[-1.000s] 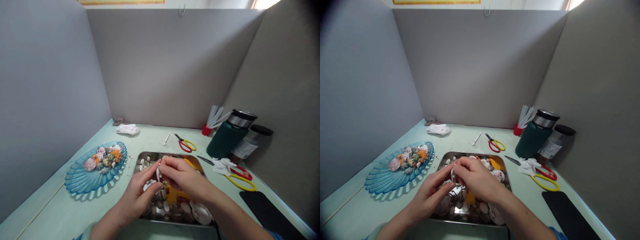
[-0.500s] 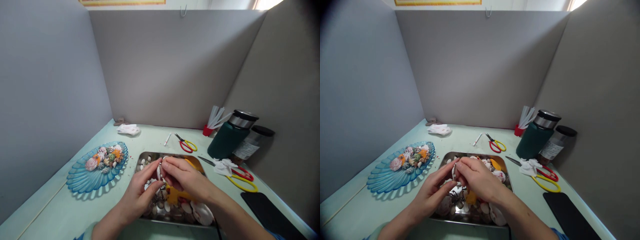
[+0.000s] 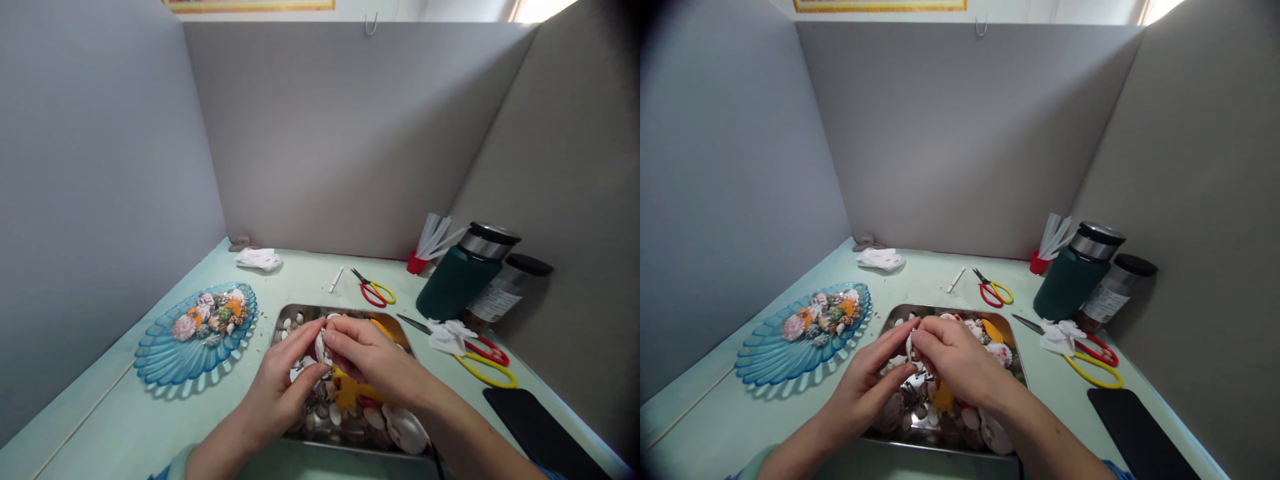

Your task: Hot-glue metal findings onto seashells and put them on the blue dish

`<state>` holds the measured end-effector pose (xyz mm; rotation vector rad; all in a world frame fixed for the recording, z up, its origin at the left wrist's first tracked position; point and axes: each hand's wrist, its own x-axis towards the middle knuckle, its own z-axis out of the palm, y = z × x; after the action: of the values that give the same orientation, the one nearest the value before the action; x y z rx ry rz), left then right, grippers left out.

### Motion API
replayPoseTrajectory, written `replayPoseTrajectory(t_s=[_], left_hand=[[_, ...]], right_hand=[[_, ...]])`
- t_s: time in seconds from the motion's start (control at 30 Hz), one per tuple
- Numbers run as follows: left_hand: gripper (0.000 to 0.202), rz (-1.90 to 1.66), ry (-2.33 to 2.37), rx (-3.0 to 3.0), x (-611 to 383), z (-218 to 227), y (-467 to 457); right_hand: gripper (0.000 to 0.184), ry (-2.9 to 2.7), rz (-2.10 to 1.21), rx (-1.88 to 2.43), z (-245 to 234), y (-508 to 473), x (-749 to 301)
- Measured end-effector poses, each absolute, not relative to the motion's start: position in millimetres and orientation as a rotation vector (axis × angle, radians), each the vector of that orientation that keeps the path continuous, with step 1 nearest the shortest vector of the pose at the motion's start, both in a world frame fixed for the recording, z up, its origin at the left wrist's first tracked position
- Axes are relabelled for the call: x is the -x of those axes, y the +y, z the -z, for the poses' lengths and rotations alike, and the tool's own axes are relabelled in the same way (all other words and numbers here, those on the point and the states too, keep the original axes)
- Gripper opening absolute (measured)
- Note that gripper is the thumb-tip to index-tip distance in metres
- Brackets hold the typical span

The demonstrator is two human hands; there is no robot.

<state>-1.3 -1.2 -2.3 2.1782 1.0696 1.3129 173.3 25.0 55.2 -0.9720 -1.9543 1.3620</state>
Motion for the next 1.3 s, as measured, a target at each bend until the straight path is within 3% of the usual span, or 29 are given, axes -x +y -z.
replayPoseTrajectory(t_s=[0.2, 0.43, 0.6, 0.73, 0.87, 0.97, 1.03, 1.3], left_hand=[[0.048, -1.303, 1.054, -1.989, 0.6, 2.7, -0.3], [0.038, -1.371, 0.931, -1.722, -5.1, -2.2, -0.5], [0.048, -1.433, 1.108, -1.592, -6.1, -2.8, 4.7], [0.031, -1.473, 1.271, -1.589, 6.8, -6.8, 0.2], [0.029, -1.477, 1.569, -1.571, 45.5, -12.5, -14.8], [0.031, -1.285, 2.047, -1.67, 85.4, -17.5, -21.9], [0.031, -0.911, 2.365, -1.732, 108.9, -20.2, -20.7], [0.027, -0.561, 2.586, -1.766, 128.4, -14.6, 12.4]], right_hand=[[0.036, -2.047, -1.055, 1.017, -57.4, 22.6, -171.8], [0.026, -1.886, -0.896, 1.046, -56.2, 25.5, -176.9], [0.037, -1.922, -0.804, 0.995, -59.4, 21.2, -180.5], [0.029, -1.924, -0.699, 0.966, -66.0, 14.7, -183.9], [0.024, -1.933, -0.6, 0.924, -75.3, 10.3, -191.0], [0.023, -1.924, -0.554, 0.905, -81.8, 7.9, -197.1], [0.022, -1.908, -0.535, 0.889, -85.5, 6.1, -200.3], [0.021, -1.928, -0.469, 0.846, -95.4, -0.8, -205.6]])
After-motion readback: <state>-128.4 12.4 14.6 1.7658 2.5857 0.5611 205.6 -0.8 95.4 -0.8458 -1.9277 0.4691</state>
